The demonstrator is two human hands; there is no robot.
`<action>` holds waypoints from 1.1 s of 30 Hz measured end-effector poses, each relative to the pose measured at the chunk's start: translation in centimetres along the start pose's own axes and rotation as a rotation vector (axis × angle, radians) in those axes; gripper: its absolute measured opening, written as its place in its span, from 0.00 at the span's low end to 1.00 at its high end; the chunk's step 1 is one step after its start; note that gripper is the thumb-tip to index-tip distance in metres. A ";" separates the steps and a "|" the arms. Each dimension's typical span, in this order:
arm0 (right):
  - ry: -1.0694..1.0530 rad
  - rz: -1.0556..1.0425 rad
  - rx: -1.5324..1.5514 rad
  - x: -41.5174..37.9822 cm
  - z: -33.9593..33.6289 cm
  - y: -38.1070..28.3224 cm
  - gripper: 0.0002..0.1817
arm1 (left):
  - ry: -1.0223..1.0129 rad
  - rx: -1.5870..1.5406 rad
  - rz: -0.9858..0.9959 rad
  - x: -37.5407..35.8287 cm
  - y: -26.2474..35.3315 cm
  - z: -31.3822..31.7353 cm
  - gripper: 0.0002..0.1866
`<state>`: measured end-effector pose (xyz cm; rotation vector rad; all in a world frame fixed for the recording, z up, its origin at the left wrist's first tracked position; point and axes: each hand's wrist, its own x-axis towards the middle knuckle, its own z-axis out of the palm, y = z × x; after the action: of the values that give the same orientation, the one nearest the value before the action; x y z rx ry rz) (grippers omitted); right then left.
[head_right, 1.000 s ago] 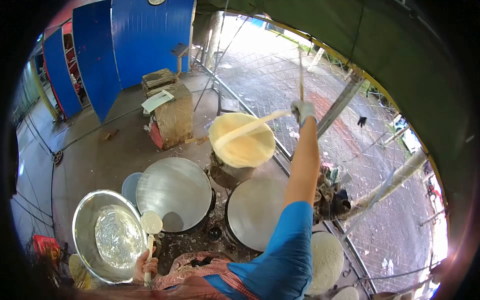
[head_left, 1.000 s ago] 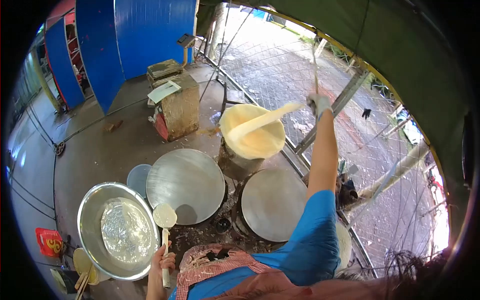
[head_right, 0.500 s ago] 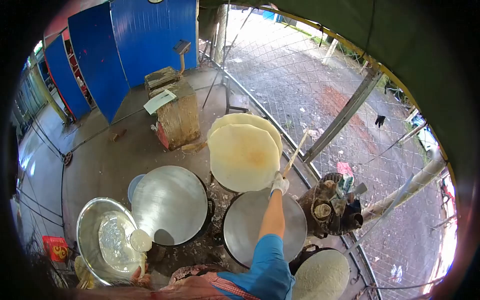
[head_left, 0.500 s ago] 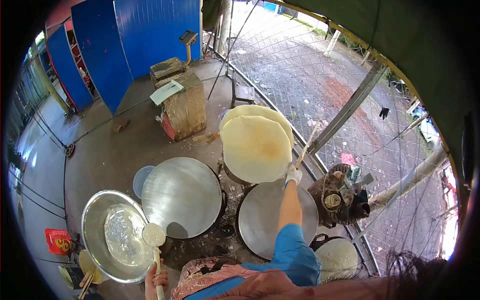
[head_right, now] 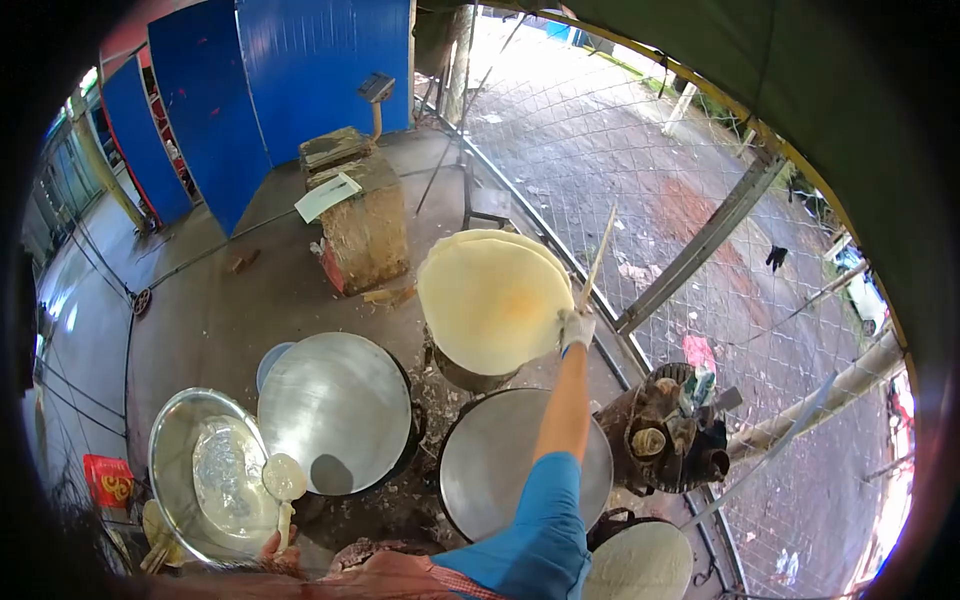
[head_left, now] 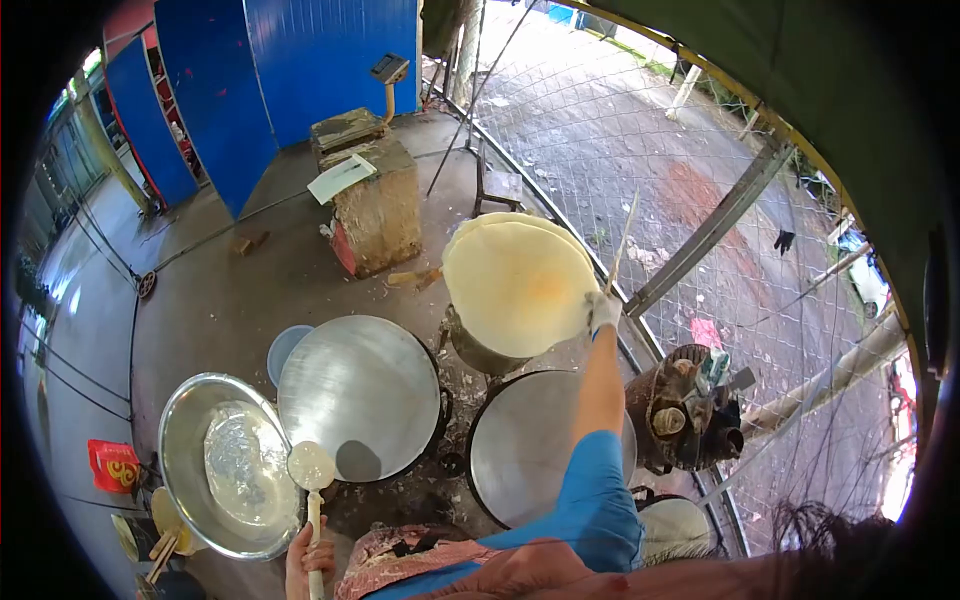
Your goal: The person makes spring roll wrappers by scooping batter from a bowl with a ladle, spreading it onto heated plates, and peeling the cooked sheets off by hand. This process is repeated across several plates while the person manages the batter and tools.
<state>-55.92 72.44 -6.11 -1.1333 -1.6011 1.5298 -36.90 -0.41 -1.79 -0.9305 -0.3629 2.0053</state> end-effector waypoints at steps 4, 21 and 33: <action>0.457 -0.277 -0.806 1.3 1.1 -4.6 0.16 | -0.084 -0.044 -0.152 0.1 -0.1 -0.3 0.21; -0.217 -0.613 -1.221 -9.0 3.3 5.5 0.18 | -0.023 -0.066 0.181 -0.6 -3.4 2.4 0.18; -0.457 -0.709 -0.888 -30.2 10.3 0.7 0.29 | -0.150 -0.050 0.389 -7.9 0.4 -2.2 0.16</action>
<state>-52.27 40.77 -4.66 -0.4582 -2.7466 0.5998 -32.79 -7.28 0.27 -0.9383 -0.3349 2.4405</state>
